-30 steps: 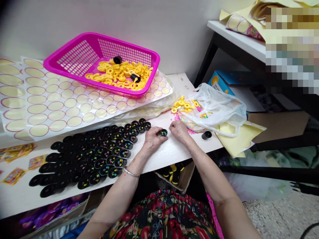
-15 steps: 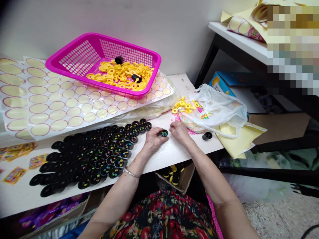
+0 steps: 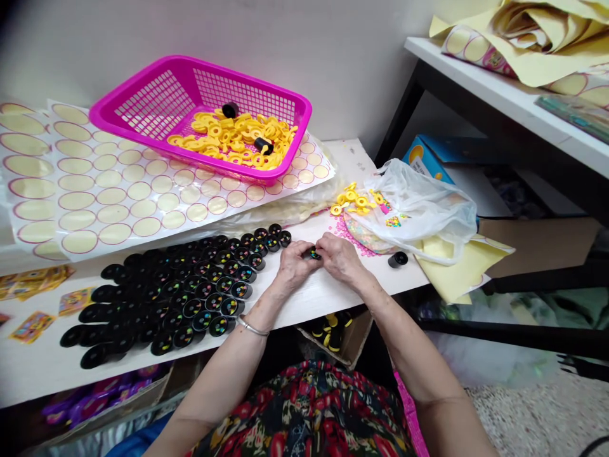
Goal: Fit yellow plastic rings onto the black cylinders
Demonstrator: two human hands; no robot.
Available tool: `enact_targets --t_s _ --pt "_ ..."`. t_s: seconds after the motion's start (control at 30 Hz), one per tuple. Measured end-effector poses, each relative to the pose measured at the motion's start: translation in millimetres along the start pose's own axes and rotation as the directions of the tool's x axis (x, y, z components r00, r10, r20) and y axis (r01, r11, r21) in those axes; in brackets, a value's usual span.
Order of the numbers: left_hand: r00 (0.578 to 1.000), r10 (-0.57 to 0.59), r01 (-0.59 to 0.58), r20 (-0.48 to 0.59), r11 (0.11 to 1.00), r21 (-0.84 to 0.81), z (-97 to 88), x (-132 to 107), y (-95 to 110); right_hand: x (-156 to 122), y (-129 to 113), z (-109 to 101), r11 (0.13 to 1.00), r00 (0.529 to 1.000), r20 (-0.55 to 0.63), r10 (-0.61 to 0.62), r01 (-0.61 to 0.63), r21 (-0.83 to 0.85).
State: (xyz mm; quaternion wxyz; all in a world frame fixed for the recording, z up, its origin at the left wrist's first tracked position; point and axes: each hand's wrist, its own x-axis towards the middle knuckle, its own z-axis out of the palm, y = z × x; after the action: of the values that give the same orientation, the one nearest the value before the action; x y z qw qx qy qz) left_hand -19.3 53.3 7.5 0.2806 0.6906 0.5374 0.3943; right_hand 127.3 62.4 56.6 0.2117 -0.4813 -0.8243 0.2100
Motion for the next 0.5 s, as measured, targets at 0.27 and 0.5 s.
enact_targets --t_s 0.27,0.5 --pt "1.0 -0.001 0.001 0.022 1.0 0.003 0.0 1 -3 3 -13 -4 0.931 0.989 0.146 0.014 0.04 -0.363" --pt "0.999 -0.018 0.018 0.028 1.0 -0.007 1.5 1 -6 7 -22 -10 0.899 0.971 0.237 -0.038 0.136 -0.417"
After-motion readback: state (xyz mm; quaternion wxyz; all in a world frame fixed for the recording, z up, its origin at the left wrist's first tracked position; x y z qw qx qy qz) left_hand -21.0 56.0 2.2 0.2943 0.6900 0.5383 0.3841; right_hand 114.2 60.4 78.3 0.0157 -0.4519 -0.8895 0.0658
